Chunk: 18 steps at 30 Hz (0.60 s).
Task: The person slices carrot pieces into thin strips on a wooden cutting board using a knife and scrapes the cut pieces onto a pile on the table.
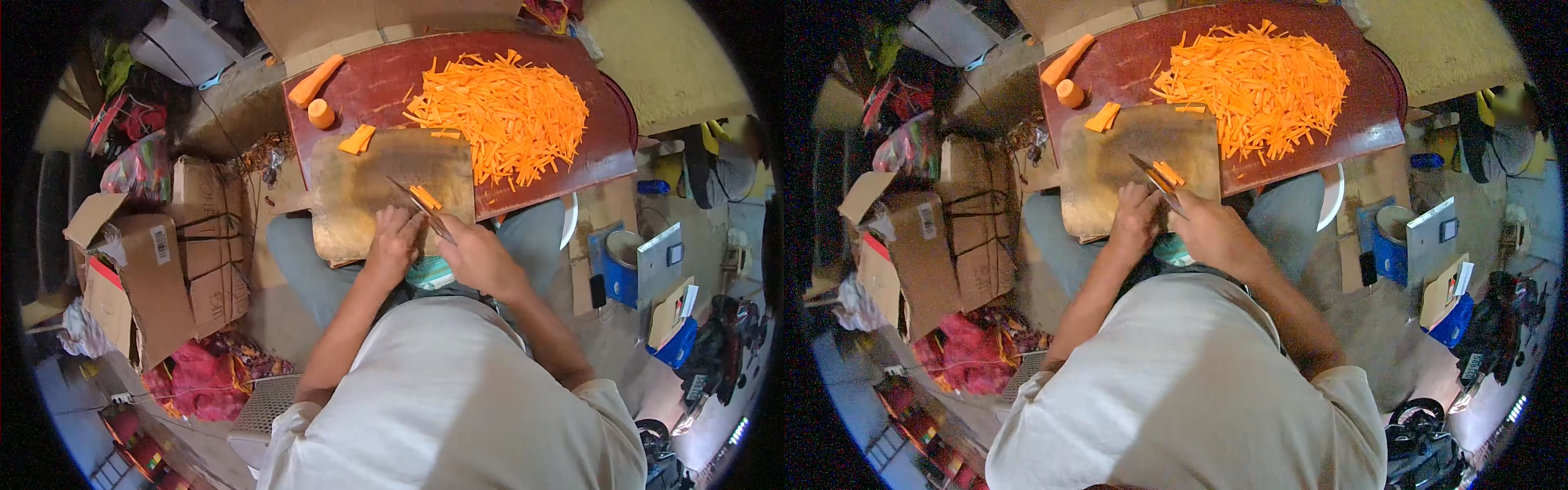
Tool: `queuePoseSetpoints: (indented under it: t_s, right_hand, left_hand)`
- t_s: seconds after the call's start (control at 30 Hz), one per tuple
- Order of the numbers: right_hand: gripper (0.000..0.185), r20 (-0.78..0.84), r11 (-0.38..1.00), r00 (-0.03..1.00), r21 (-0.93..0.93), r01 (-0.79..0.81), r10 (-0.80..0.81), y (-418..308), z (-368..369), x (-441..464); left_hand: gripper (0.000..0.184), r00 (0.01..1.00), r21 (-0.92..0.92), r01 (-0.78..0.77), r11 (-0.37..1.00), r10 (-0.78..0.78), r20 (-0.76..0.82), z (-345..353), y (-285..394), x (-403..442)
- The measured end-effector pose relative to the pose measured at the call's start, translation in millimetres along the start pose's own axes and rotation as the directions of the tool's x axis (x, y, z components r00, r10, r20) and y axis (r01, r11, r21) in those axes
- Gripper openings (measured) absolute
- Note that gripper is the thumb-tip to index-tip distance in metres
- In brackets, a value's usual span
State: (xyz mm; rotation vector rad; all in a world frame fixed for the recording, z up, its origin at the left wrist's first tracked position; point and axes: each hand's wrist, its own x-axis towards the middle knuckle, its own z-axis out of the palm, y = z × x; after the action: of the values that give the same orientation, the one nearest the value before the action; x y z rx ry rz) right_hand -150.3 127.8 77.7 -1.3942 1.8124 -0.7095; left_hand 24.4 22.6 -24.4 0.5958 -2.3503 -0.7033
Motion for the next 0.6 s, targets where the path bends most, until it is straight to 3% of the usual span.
queuePoseSetpoints:
  t_s: [0.1,0.2,0.3,0.4,0.57,0.6]
  right_hand:
    - [0.026,0.033,0.994,0.999,0.105,-0.007,0.003,1,-10,-11]
    - [0.028,0.039,0.998,0.997,-0.019,-0.066,0.066,5,1,-13]
    - [0.025,-0.011,0.998,0.999,-0.045,0.035,-0.036,11,4,-5]
    - [0.021,-0.045,0.973,0.999,0.232,0.01,0.0,-1,-10,-6]
    - [0.022,-0.003,0.936,0.994,0.337,-0.105,0.112,17,-22,-11]
    - [0.022,0.022,0.93,0.99,0.342,-0.136,0.137,22,-22,-14]
  left_hand:
    - [0.051,1.0,-0.022,0.014,1.0,-0.014,-0.013,-1,3,-4]
    - [0.052,0.999,-0.016,-0.005,1.0,0.005,-0.042,2,3,-1]
    - [0.051,1.0,-0.003,-0.003,1.0,0.003,-0.017,1,3,-2]
    - [0.049,1.0,-0.016,0.019,1.0,-0.018,0.021,-3,3,-1]
    - [0.047,0.992,-0.208,0.1,0.973,-0.113,-0.048,-7,2,4]
    - [0.046,0.987,-0.176,0.124,0.976,-0.141,-0.083,-11,0,8]
